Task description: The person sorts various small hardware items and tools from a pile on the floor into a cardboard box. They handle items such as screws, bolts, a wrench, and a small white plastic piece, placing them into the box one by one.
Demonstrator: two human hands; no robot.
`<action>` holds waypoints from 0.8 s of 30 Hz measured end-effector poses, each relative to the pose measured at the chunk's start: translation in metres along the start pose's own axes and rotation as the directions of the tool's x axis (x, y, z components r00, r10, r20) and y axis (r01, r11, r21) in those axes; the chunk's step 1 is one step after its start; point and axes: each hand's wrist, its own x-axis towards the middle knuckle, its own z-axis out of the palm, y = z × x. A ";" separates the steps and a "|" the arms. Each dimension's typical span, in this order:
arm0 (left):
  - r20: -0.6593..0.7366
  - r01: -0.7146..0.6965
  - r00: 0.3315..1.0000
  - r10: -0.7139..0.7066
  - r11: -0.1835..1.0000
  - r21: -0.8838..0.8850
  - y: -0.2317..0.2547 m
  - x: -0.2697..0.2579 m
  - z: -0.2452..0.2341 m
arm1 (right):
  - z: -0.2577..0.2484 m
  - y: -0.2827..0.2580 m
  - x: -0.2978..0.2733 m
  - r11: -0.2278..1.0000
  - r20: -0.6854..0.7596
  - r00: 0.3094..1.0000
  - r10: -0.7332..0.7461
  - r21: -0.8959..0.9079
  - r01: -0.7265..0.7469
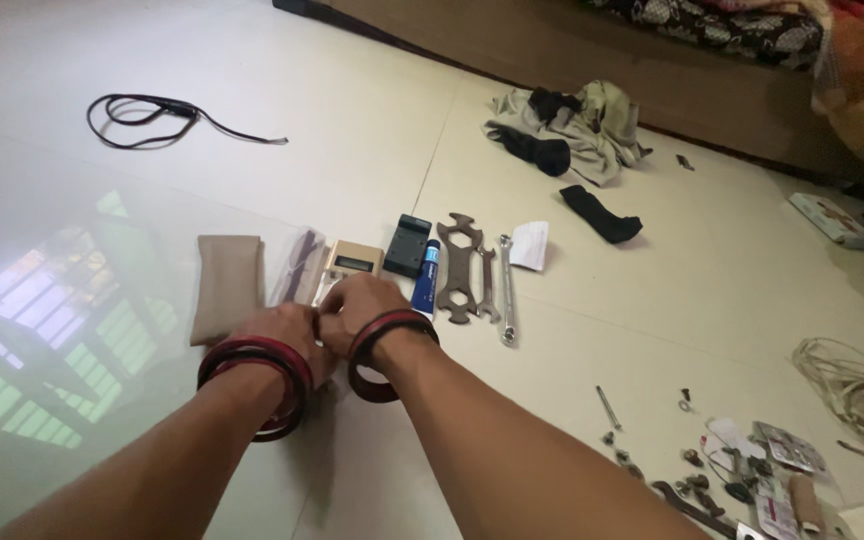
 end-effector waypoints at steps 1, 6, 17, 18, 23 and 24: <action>-0.043 -0.011 0.999 0.010 0.999 -0.039 0.000 0.000 -0.002 | -0.001 0.000 -0.002 0.999 -0.037 0.998 0.042 -0.024 -0.043; -0.207 -0.043 0.978 0.019 0.992 -0.114 -0.006 -0.003 -0.004 | -0.003 -0.008 -0.005 0.980 -0.322 0.938 0.125 -0.107 -0.167; -0.098 0.154 0.984 -0.151 0.988 0.019 -0.006 -0.008 -0.005 | 0.000 0.001 -0.005 0.975 0.145 0.965 0.216 -0.081 -0.206; -0.073 0.152 0.986 -0.148 0.987 0.050 -0.006 -0.009 -0.005 | 0.002 0.002 -0.004 0.978 0.134 0.971 0.198 -0.087 -0.188; -0.068 0.114 0.991 -0.111 0.992 0.046 -0.007 -0.012 -0.003 | 0.010 0.009 0.002 0.986 0.143 0.980 0.138 -0.112 -0.123; -0.078 0.104 0.992 -0.101 0.994 0.037 -0.008 -0.011 -0.004 | 0.012 0.009 0.002 0.989 0.132 0.985 0.113 -0.111 -0.098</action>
